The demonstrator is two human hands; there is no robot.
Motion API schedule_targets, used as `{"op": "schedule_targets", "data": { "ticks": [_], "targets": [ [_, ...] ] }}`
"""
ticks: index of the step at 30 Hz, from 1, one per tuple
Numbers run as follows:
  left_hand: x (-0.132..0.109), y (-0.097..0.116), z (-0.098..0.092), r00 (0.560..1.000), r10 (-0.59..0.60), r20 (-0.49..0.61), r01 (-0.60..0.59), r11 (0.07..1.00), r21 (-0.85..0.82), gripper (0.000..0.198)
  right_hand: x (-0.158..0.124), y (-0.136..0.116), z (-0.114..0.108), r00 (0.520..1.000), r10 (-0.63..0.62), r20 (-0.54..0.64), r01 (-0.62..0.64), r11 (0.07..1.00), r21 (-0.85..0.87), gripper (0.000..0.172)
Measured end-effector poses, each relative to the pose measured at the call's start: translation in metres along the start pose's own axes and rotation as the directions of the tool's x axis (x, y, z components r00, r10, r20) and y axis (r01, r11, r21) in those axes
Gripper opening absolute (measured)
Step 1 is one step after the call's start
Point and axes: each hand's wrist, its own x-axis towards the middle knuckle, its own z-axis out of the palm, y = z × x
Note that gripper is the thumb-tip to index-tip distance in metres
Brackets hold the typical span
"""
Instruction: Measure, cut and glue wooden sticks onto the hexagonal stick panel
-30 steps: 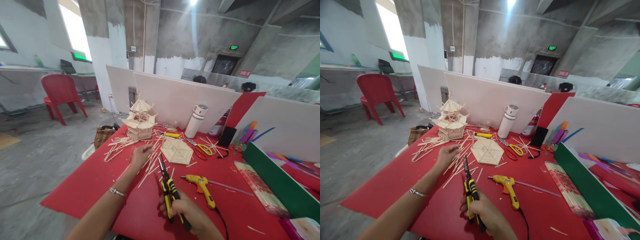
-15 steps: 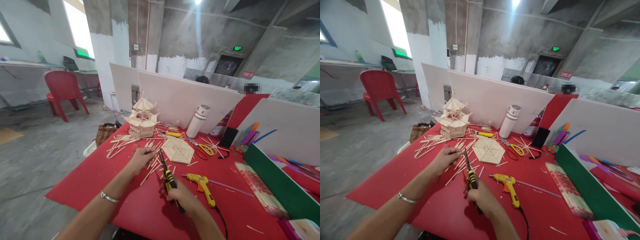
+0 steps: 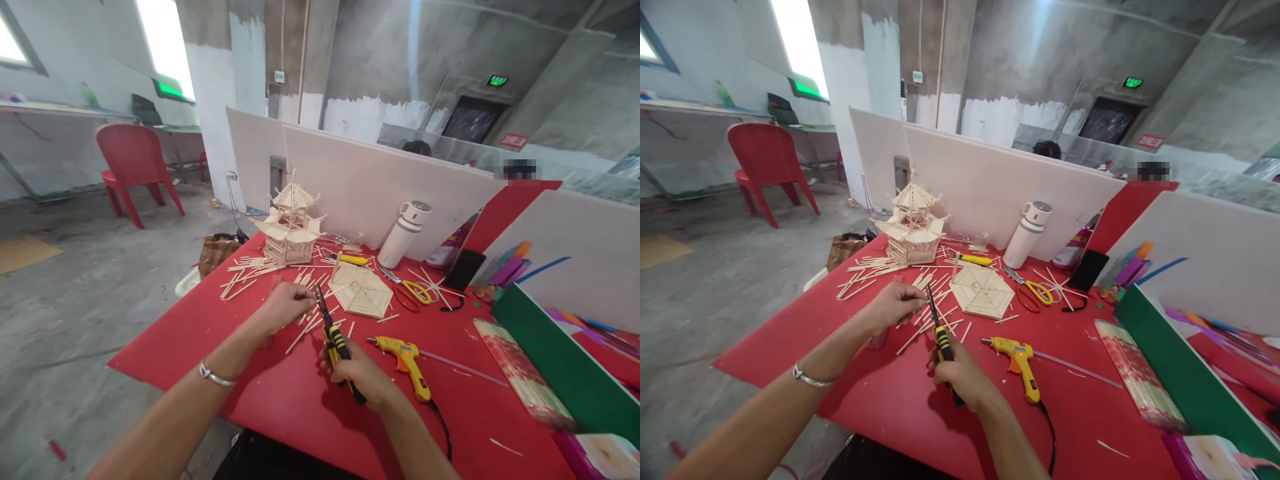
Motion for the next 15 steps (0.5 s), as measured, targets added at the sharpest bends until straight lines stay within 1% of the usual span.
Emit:
{"op": "schedule_targets", "data": {
  "ticks": [8, 15],
  "targets": [
    [-0.0023, 0.0017, -0.0022, 0.998, 0.049, 0.036, -0.053, 0.995, 0.090, 0.016, 0.0000, 0.0061, -0.0024, 0.999, 0.031, 0.021, -0.033, 0.996, 0.081, 0.041],
    [0.0011, -0.0047, -0.0025, 0.996, 0.091, 0.012, -0.091, 0.979, 0.182, 0.017, -0.0001, 0.0064, 0.0000, 1.000, 0.014, 0.013, -0.014, 0.999, 0.034, 0.041]
  ]
}}
